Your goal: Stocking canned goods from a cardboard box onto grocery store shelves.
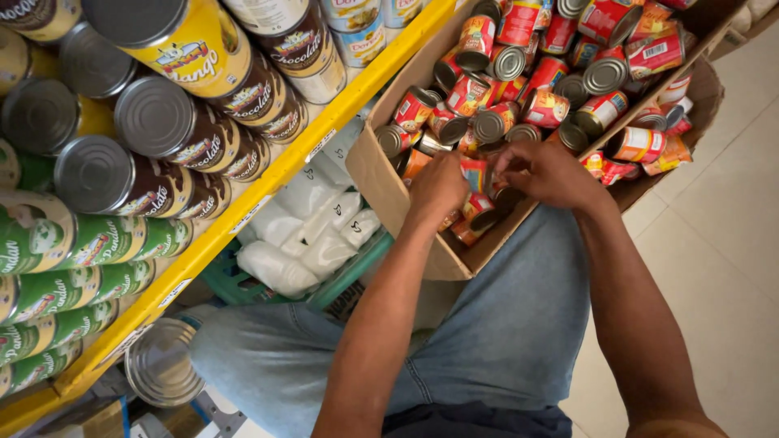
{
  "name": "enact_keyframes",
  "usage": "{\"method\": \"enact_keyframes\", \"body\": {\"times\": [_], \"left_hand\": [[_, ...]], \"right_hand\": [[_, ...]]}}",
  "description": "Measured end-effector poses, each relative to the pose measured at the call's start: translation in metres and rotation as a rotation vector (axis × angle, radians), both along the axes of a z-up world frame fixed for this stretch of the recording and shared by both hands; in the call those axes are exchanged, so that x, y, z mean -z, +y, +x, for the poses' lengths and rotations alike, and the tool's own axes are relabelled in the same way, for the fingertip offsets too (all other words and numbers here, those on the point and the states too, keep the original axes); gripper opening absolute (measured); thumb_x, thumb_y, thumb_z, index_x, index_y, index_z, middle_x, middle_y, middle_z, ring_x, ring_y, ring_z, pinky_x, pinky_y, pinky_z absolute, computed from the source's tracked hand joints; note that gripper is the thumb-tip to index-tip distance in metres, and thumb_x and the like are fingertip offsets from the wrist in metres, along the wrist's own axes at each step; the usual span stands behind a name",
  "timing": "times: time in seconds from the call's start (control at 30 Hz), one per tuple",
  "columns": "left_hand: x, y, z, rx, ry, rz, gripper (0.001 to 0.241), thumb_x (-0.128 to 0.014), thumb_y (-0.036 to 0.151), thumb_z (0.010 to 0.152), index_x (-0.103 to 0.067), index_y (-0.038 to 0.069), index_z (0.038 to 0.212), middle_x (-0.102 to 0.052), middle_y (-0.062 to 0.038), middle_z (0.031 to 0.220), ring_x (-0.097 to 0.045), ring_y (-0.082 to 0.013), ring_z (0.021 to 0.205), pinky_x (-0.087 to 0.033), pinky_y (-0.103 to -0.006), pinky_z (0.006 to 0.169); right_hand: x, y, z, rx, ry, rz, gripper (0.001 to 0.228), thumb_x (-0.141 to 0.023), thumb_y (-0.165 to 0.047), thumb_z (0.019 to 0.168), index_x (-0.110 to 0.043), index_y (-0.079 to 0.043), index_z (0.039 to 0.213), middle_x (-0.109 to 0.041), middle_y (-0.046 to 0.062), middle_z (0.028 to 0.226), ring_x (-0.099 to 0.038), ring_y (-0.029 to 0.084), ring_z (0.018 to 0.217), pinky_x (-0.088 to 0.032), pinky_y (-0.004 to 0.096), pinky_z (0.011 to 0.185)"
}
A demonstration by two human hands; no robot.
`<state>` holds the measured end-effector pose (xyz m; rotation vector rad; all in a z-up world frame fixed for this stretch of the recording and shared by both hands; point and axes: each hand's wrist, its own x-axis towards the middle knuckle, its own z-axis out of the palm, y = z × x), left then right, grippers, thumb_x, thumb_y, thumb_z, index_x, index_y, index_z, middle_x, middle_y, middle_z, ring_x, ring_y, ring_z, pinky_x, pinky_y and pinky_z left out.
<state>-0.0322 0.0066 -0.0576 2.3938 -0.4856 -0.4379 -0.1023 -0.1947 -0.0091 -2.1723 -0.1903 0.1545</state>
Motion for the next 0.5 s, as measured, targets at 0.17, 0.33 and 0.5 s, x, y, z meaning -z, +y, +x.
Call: {"method": "enact_keyframes", "body": {"times": [0.17,0.33,0.5], "left_hand": [[0.018,0.001,0.006,0.002,0.039,-0.080,0.050,-0.068,0.011,0.079,-0.067,0.009,0.129,-0.069,-0.020,0.123,-0.065,-0.0362,0.116,-0.051,-0.0476,0.098],[0.028,0.000,0.012,-0.040,0.118,-0.158,0.048,-0.064,0.008,0.080,-0.069,0.011,0.129,-0.072,-0.019,0.119,-0.068,-0.0350,0.112,-0.053,-0.0440,0.097],[0.025,0.000,0.013,-0.089,0.174,-0.209,0.046,-0.067,0.012,0.080,-0.071,0.011,0.126,-0.075,-0.016,0.116,-0.072,-0.0315,0.110,-0.055,-0.0414,0.093]], "right_hand": [[0.003,0.004,0.000,0.029,0.106,-0.124,0.018,-0.070,-0.005,0.092,-0.071,-0.005,0.110,-0.076,0.010,0.100,-0.073,0.020,0.092,-0.057,0.035,0.083],[0.009,0.012,0.008,-0.031,0.076,-0.502,0.080,-0.085,-0.030,0.074,-0.052,-0.009,0.145,-0.063,0.021,0.122,-0.064,0.039,0.108,-0.054,0.047,0.089],[-0.018,0.033,0.006,0.042,0.288,-0.724,0.086,-0.082,-0.042,0.074,-0.048,-0.019,0.149,-0.060,0.014,0.132,-0.063,0.038,0.115,-0.052,0.052,0.092]]}}
